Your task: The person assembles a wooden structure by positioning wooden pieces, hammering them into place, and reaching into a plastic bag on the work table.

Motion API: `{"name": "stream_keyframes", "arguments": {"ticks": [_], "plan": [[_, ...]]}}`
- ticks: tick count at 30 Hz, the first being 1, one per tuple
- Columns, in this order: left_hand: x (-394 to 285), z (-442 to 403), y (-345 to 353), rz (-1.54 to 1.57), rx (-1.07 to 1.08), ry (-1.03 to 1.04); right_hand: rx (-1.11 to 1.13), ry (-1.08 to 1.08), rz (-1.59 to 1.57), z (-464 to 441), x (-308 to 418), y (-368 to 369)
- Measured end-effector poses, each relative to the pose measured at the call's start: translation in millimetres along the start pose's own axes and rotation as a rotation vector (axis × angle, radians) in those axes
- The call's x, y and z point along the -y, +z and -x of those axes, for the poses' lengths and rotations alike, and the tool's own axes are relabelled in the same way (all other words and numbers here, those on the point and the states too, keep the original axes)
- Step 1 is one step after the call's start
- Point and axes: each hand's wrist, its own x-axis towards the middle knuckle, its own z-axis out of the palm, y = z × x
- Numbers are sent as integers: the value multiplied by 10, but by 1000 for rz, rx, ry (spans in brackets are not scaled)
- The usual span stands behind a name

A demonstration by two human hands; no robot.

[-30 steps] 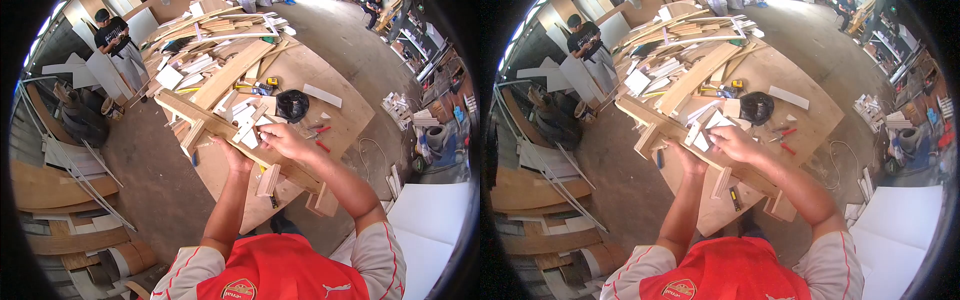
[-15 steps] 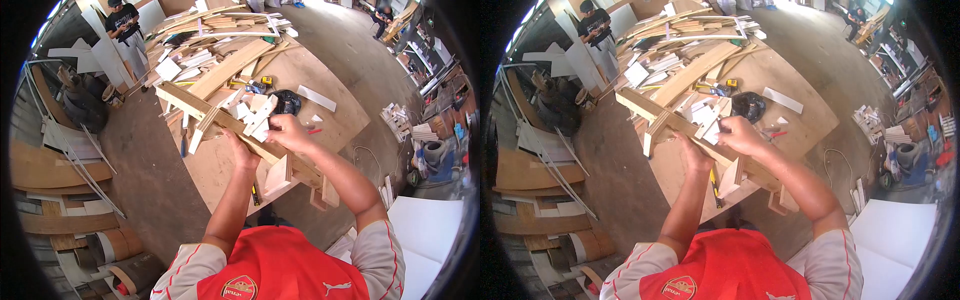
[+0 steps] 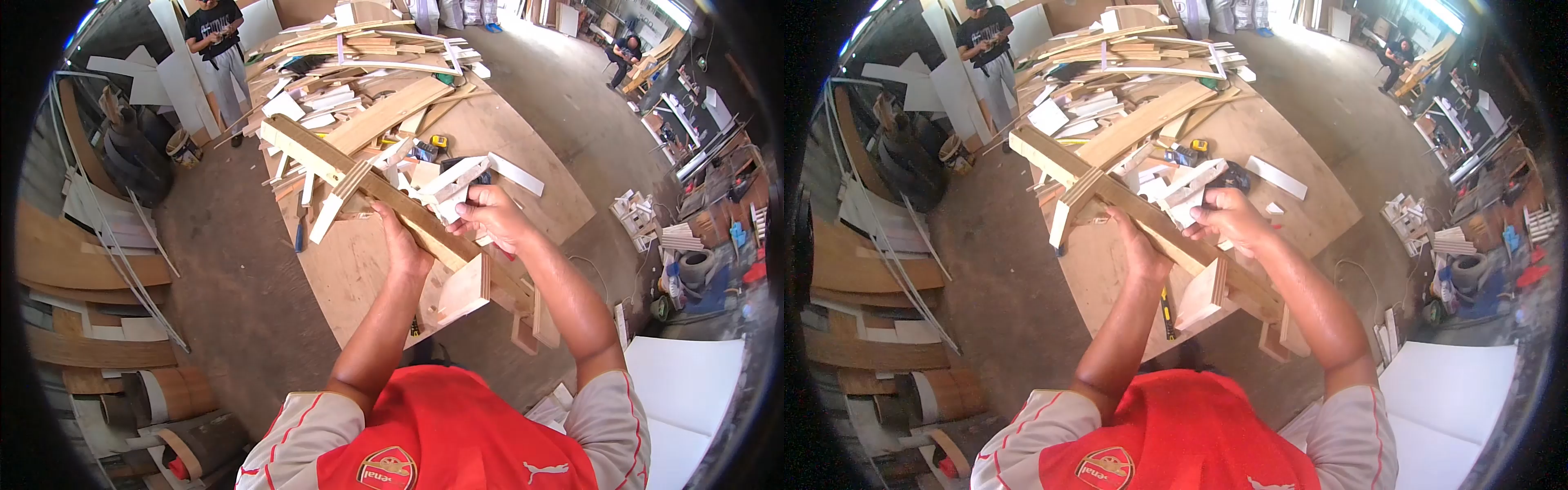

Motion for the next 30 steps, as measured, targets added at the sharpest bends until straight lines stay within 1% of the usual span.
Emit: {"name": "stream_keyframes", "arguments": {"ticks": [4,8,11,13,17,23,29,30], "plan": [[-137,57,-3,17,25,-20,-3,1,6,32,53,154],[-258,107,-20,24,3,-4,24,7,6,19,55,271],[-369,144,-109,25,27,-15,79,58,-149,22,117,366],[-452,214,-77,39,47,-25,118,89,-205,-12,87,340],[-449,135,-293,60,65,-63,159,119,-294,-62,57,376],[-612,205,-272,69,94,-45,118,132,-287,-92,41,504],[-699,198,-348,81,65,-50,164,105,-282,-153,-3,547],[-694,159,-389,102,63,-49,159,102,-324,-141,30,604]]}}
